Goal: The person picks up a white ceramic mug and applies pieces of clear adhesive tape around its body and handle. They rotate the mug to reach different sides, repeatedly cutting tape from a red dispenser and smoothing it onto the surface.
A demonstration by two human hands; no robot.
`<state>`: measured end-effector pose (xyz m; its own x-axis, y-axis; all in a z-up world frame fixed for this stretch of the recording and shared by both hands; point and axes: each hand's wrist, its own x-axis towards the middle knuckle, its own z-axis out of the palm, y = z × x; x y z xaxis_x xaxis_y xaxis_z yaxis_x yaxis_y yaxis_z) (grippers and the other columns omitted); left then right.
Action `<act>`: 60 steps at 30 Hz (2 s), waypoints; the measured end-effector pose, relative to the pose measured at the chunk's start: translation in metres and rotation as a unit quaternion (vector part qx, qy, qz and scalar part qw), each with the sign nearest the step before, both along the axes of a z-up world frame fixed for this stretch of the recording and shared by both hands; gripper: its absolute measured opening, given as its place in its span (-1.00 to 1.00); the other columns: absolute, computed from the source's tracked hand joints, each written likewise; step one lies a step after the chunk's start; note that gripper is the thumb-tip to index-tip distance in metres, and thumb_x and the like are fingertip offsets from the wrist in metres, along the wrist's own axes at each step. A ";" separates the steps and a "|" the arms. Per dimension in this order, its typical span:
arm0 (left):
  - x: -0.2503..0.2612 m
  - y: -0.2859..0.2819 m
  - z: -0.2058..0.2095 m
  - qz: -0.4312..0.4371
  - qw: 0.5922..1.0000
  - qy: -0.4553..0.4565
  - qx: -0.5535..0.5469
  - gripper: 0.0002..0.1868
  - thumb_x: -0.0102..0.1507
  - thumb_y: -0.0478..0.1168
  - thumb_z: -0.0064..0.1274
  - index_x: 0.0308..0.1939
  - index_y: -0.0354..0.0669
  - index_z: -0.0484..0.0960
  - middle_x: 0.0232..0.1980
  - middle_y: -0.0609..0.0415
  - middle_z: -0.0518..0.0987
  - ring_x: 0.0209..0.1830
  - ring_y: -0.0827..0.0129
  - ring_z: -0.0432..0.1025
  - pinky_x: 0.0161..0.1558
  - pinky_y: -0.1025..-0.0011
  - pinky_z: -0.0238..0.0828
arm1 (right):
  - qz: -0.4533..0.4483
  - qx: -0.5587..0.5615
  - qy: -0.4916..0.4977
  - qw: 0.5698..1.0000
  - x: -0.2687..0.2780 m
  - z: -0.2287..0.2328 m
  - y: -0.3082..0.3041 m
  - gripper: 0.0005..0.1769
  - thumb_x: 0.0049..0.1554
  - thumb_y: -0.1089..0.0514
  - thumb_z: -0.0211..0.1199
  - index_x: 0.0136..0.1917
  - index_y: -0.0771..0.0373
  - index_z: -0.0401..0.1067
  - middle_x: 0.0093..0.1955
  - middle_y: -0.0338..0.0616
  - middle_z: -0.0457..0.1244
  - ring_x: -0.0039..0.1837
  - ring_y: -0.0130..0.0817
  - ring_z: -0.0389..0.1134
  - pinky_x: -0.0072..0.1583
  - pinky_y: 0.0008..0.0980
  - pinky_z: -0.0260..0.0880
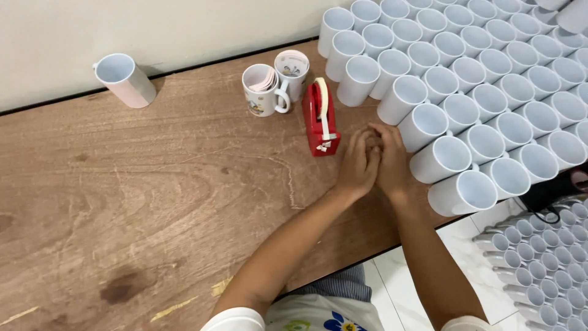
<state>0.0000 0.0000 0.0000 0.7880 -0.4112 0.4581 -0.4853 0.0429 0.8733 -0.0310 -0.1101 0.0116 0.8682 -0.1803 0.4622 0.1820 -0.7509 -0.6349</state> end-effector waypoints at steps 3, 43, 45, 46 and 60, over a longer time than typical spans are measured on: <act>0.021 -0.027 -0.013 0.057 0.998 0.025 -0.009 -0.53 0.33 -0.13 -0.23 0.24 -0.34 0.21 0.30 -0.42 0.15 0.36 -0.30 0.08 0.33 -0.01 0.05 | -0.046 -0.005 -0.048 0.998 0.035 -0.019 -0.018 -0.47 0.06 0.26 0.22 0.31 0.29 0.26 0.14 0.07 0.12 0.21 0.04 0.22 0.18 -0.16 0.33; -0.004 0.036 0.047 0.118 0.987 0.039 -0.105 -0.68 0.36 -0.26 -0.24 0.20 -0.15 0.29 0.12 0.05 0.19 0.22 0.20 0.21 0.29 0.25 0.12 | -0.091 0.114 -0.218 0.965 0.000 0.054 0.043 -0.68 0.21 -0.06 0.16 -0.05 0.23 0.23 0.25 0.02 0.14 0.06 -0.17 0.33 0.04 -0.35 0.41; -0.004 0.065 0.061 0.142 0.985 0.020 -0.098 -0.68 0.34 -0.20 -0.17 0.16 -0.13 0.26 0.09 0.04 0.12 0.14 0.21 0.15 0.28 0.21 0.06 | -0.016 0.190 -0.225 0.956 -0.008 0.052 0.052 -0.76 0.26 0.07 0.06 -0.02 0.24 0.10 0.24 0.02 0.06 0.11 -0.24 0.27 0.07 -0.33 0.36; -0.001 0.080 0.065 0.147 0.984 0.021 -0.097 -0.68 0.34 -0.20 -0.17 0.16 -0.13 0.26 0.09 0.04 0.12 0.14 0.21 0.15 0.28 0.21 0.06 | -0.012 0.191 -0.223 0.956 -0.012 0.058 0.063 -0.76 0.26 0.07 0.06 -0.02 0.24 0.10 0.24 0.02 0.06 0.11 -0.24 0.27 0.07 -0.33 0.36; 0.015 0.224 0.034 0.121 0.837 0.424 -0.325 -0.67 0.26 -0.01 0.03 -0.26 -0.12 0.27 -0.29 0.07 0.42 -0.30 0.28 0.49 -0.31 0.23 0.60 | 0.203 0.383 -0.015 0.901 0.027 0.005 0.206 -0.10 0.10 -0.40 0.09 0.46 0.11 -0.13 0.33 -0.18 -0.01 0.22 -0.46 0.05 0.23 -0.44 0.16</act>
<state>0.0154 0.2244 0.0337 0.9673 -0.0745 -0.2426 0.2339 0.6325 0.7384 -0.0042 0.0962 0.0170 0.9234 -0.1268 0.3622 0.3693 0.0373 -0.9286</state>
